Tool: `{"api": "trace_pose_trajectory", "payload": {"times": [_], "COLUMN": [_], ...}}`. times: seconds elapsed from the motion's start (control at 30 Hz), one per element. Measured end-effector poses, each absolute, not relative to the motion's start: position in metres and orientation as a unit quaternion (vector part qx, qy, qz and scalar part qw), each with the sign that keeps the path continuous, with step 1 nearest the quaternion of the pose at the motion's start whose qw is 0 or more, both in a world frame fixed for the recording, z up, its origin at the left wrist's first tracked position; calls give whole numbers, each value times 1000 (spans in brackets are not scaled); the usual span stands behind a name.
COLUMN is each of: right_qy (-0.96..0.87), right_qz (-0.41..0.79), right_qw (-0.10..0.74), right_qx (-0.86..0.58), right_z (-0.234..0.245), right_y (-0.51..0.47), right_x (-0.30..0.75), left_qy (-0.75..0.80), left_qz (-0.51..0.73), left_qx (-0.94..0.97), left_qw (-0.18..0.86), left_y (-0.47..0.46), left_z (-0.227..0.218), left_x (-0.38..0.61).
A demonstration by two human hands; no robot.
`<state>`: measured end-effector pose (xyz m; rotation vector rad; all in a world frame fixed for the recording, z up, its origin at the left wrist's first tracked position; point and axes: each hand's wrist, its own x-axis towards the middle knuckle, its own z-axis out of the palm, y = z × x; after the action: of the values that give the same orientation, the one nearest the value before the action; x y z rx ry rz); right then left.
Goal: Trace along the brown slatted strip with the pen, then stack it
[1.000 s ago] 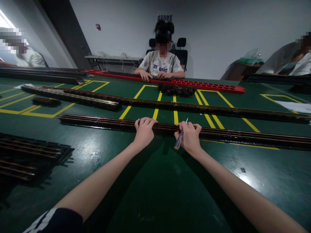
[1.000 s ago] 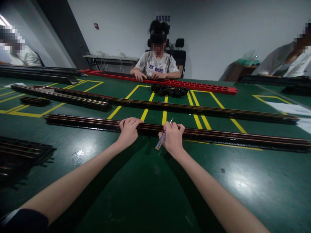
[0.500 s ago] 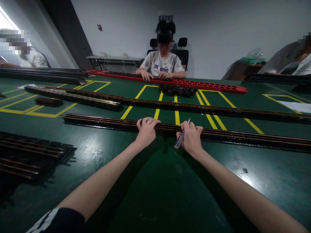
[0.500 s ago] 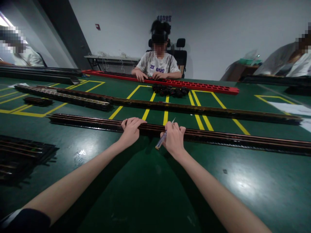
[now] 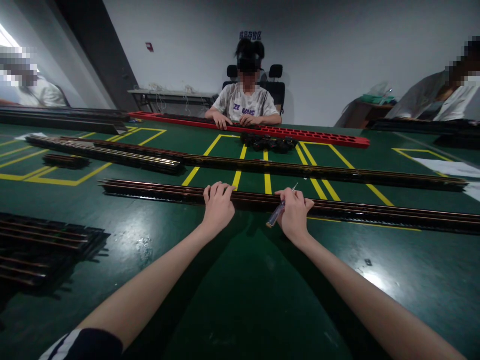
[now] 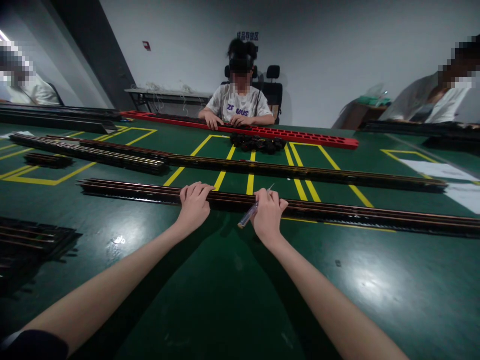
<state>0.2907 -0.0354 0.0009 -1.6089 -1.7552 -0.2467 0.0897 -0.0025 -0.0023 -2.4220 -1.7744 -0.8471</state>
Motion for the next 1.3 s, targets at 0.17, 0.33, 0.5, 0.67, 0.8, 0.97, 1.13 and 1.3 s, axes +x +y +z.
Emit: {"api": "trace_pose_trajectory", "payload": {"times": [0.17, 0.33, 0.5, 0.67, 0.8, 0.97, 1.13, 1.3], "right_qy": [-728, -756, -758, -752, -747, -744, -737, -725], "right_qz": [-86, -59, -50, -64, -66, -75, -72, -67], "right_qw": [341, 327, 321, 310, 308, 310, 319, 338], "right_qx": [-589, -563, -566, -578, -585, -588, -592, -596], "right_z": [1, 1, 2, 4, 4, 4, 3, -1], "right_y": [-34, -31, -30, -30, -29, -29, -30, -29], "right_x": [290, 289, 289, 287, 286, 286, 287, 288], "left_qy": [-585, -574, -566, -560, -559, -561, -551, -561], "left_qz": [-310, -343, -327, -328, -327, -316, -313, -319], "left_qx": [-749, -736, -748, -749, -750, -754, -762, -752], "left_qw": [-22, -108, -115, -131, -133, -131, -131, -134], "left_y": [3, 7, 10, 9, 8, 8, 8, 8], "left_z": [-5, 1, 4, 5, 5, 5, 4, 4], "left_x": [87, 84, 80, 80, 80, 80, 80, 83]}}
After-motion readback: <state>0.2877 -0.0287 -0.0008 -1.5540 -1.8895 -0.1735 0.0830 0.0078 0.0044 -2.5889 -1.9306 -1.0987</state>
